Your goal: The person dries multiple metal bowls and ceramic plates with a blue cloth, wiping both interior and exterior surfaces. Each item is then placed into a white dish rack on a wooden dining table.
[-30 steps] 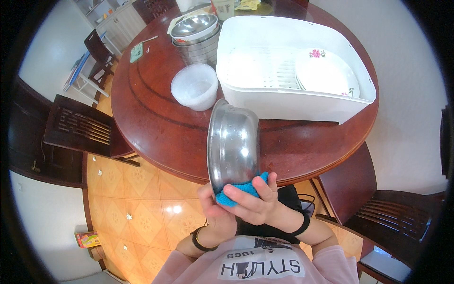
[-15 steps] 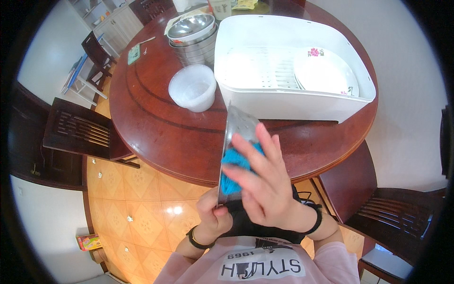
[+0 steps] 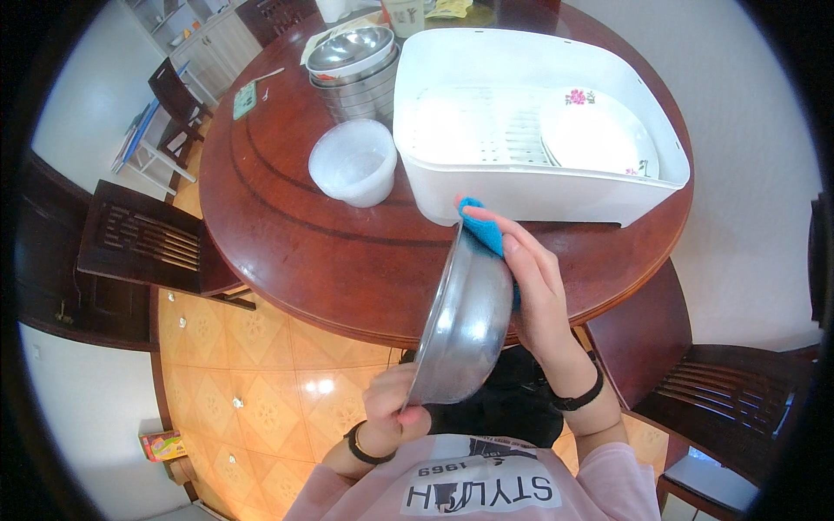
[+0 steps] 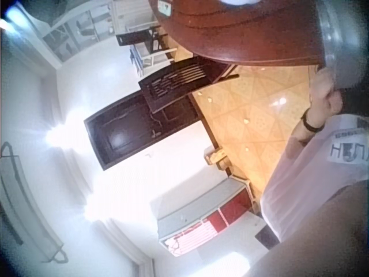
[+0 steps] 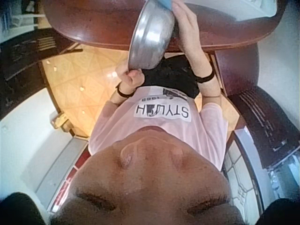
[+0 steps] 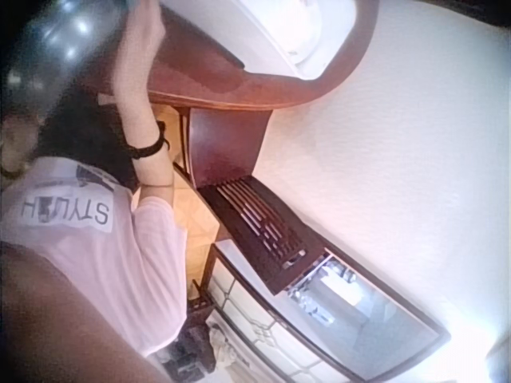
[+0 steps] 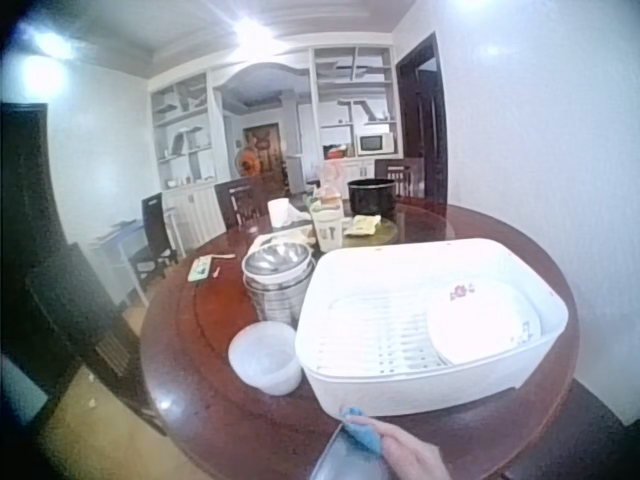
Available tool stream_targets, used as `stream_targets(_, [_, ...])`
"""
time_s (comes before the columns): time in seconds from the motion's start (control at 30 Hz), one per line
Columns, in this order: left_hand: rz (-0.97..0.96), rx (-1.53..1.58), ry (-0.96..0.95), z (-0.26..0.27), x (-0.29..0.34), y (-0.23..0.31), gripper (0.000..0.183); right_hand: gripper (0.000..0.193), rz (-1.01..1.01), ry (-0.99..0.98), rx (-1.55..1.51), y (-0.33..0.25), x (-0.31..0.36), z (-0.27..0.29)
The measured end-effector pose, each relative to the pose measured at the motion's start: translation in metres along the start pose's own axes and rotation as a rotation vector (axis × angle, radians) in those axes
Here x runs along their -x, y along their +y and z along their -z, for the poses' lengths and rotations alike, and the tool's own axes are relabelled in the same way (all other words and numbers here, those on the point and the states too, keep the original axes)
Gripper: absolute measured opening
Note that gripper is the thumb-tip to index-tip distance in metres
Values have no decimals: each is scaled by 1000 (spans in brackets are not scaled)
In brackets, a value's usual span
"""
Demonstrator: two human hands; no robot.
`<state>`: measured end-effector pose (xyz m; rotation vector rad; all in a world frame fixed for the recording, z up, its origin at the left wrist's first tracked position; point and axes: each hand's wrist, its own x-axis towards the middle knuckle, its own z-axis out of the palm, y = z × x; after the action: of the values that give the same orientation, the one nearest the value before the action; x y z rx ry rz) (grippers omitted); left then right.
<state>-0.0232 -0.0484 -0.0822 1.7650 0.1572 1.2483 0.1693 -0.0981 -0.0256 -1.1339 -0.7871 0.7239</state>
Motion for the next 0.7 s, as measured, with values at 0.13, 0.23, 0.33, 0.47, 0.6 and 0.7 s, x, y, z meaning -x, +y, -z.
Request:
stream_targets(0.13, [-107,13,-51,-4,-6,5,42,44,-208,19,-396,14,4,-2])
stream_targets(0.23, [-189,87,-121,-8,-11,2,37,49,-307,39,-643,29,11,-5])
stream_targets(0.33, [-237,82,-252,-5,-16,0,31,57,-399,15,-876,38,18,-4])
stream_targets(0.47, [-234,28,-452,-8,-33,1,21,53,-475,-56,-1043,42,24,-8])
stream_targets(0.6, [-217,-21,-490,-16,-48,5,20,64,-569,-123,-957,25,31,-12])
stream_targets(0.7, [-144,-52,-487,-20,-46,5,19,65,-596,-207,-1032,24,39,-6])
